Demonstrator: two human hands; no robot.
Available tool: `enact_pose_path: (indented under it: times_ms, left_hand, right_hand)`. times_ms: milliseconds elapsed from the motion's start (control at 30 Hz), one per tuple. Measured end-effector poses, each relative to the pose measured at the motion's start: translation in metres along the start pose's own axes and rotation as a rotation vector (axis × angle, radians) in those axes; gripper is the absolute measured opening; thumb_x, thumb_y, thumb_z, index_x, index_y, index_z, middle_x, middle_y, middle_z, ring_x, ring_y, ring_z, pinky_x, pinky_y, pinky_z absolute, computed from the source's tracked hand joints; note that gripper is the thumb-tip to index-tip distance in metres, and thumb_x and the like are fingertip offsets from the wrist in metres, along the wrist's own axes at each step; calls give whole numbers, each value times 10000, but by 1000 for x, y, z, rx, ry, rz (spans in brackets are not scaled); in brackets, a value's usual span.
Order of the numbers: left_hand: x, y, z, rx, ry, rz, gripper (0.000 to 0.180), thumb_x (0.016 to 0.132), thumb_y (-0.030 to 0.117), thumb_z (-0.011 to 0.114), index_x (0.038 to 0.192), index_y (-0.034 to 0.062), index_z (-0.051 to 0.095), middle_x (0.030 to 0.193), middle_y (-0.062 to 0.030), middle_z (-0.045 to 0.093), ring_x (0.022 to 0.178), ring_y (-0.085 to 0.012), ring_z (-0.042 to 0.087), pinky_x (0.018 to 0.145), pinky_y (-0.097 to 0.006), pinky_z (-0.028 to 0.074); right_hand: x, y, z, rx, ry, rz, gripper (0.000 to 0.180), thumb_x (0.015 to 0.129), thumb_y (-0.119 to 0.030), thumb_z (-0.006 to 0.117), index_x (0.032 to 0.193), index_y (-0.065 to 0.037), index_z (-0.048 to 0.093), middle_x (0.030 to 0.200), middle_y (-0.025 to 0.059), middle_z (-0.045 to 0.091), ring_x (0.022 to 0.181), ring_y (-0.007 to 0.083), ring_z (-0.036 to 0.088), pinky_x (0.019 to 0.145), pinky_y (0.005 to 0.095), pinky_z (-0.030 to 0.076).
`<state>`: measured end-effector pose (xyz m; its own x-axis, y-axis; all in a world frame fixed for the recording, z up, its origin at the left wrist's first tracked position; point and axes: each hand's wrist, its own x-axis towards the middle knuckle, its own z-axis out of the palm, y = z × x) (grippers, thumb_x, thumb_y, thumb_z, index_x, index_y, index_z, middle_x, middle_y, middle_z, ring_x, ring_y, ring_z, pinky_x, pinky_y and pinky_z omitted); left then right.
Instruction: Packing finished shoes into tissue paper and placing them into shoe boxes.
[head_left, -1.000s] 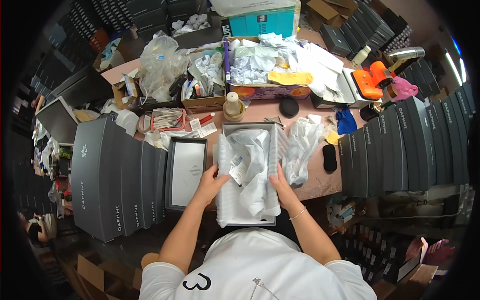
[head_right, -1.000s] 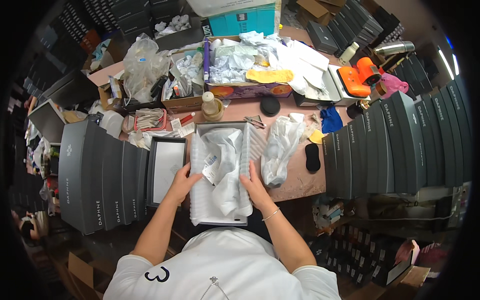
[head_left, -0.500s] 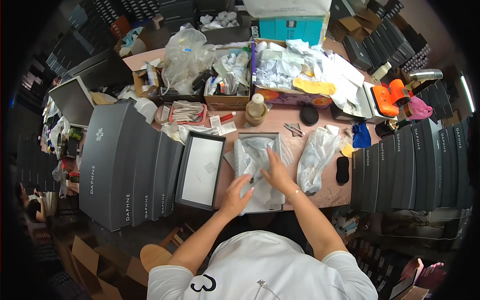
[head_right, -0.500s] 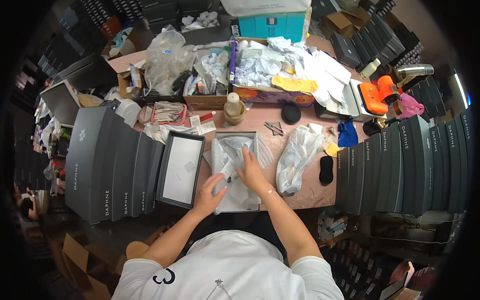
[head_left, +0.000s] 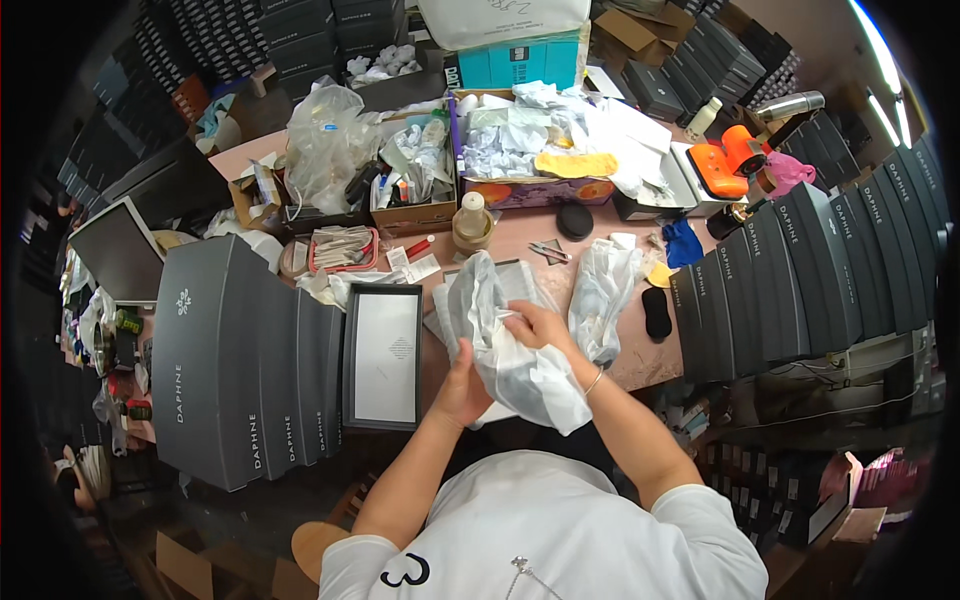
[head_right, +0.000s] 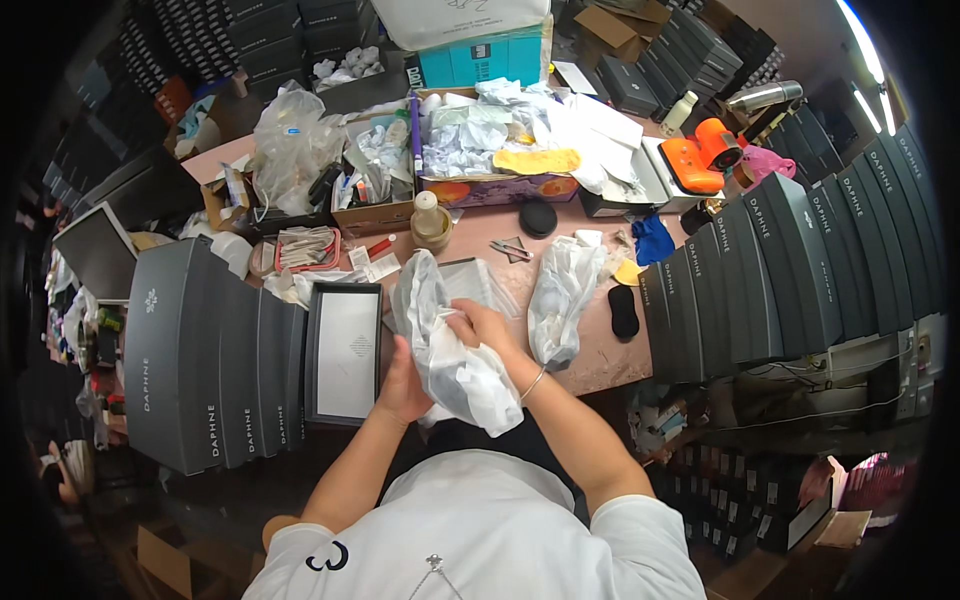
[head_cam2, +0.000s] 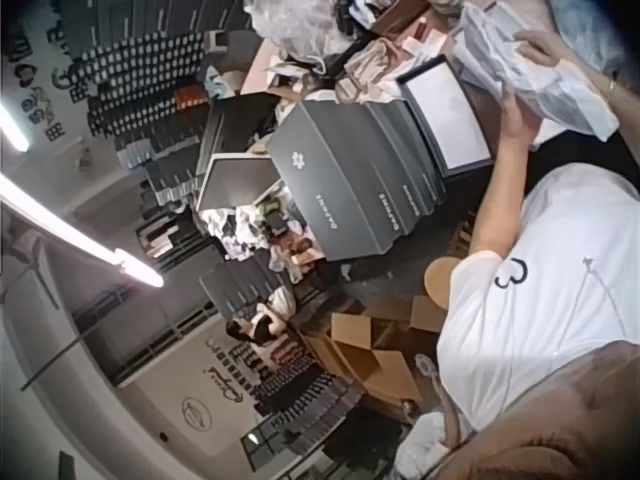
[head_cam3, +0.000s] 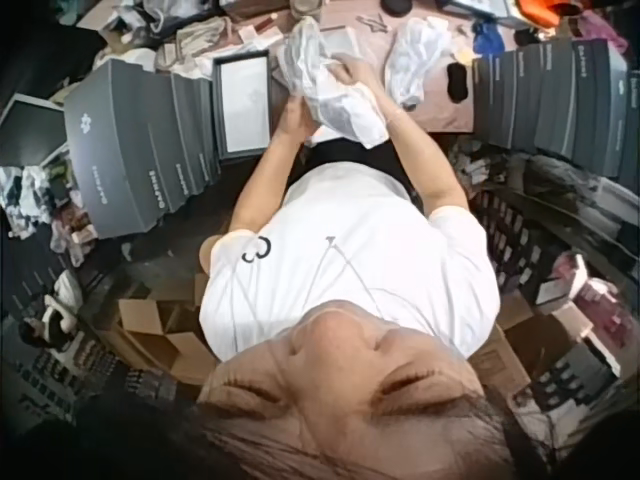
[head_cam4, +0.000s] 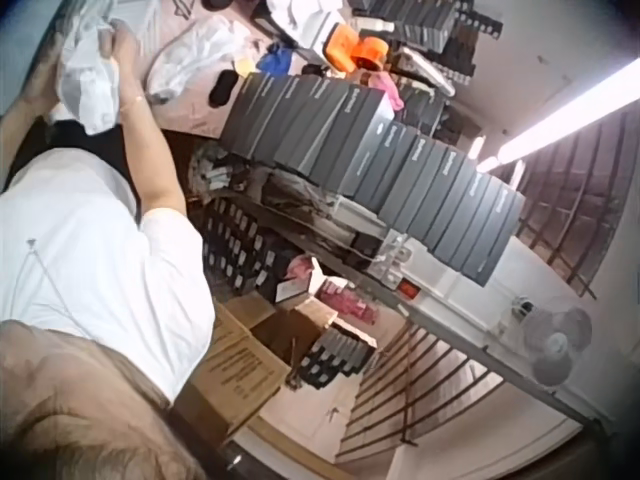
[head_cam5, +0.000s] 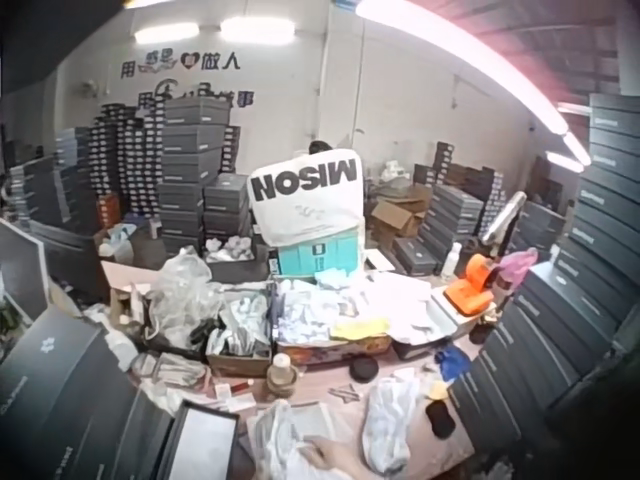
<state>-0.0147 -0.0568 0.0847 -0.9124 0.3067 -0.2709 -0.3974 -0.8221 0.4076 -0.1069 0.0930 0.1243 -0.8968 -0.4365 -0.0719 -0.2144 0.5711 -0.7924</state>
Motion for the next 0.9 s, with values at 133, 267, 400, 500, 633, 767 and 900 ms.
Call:
enact_pose_path:
  times_ms: [133, 267, 400, 500, 633, 767, 900]
  left_hand:
    - [-7, -2, -15, -87, 203, 41, 468, 934, 404, 512, 1229, 41, 523, 1120, -93, 612, 994, -241, 617, 894, -381, 490]
    - [-22, 22, -15, -90, 278, 184, 519, 932, 513, 473, 1212, 78, 512, 1035, -90, 604, 957, -250, 609, 847, -405, 514]
    - [-28, 15, -43, -223, 175, 126, 454, 940, 468, 485, 1183, 85, 508, 1055, -88, 573, 972, -231, 587, 836, -379, 504]
    - [-32, 15, -64, -189, 218, 39, 433, 945, 424, 489, 1199, 73, 504, 1069, -88, 576, 977, -231, 590, 844, -369, 501]
    - [-42, 16, -69, -167, 309, 91, 408, 951, 365, 495, 1220, 57, 500, 1088, -88, 581, 984, -231, 594, 856, -357, 497]
    - [-40, 20, -43, -94, 346, 211, 387, 958, 305, 500, 1240, 42, 495, 1106, -87, 586, 990, -231, 597, 867, -344, 493]
    - [-39, 22, -7, 269, 548, 502, 413, 921, 255, 589, 1236, 4, 496, 1132, -120, 583, 999, -215, 606, 832, -310, 516]
  right_hand:
    - [-36, -20, -13, 611, 146, 153, 440, 884, -152, 620, 1291, -33, 503, 1055, 115, 611, 832, 169, 614, 708, 277, 502]
    - [-63, -46, -31, 485, -207, -43, 411, 870, -76, 640, 1260, -24, 523, 1067, 73, 595, 859, 130, 592, 766, 248, 484]
    - [-48, -44, 13, 509, -256, 12, 164, 860, -78, 648, 1000, 6, 626, 847, 49, 626, 769, 110, 580, 710, 232, 467]
    - [-35, -8, 11, 355, 132, 117, 138, 884, -100, 610, 968, 10, 617, 820, 64, 632, 710, 134, 575, 652, 257, 465]
    - [-86, -63, -38, 655, -206, 116, 160, 906, -81, 582, 1005, 37, 624, 863, 82, 663, 773, 128, 621, 702, 257, 492]
    - [-94, -74, 4, 297, -445, 85, 286, 923, -161, 561, 1123, 42, 594, 1008, 128, 667, 980, 205, 621, 857, 298, 479]
    - [-97, -27, 50, 885, -286, 334, 485, 874, -209, 635, 1270, 29, 488, 1205, 83, 572, 1053, 177, 544, 891, 294, 452]
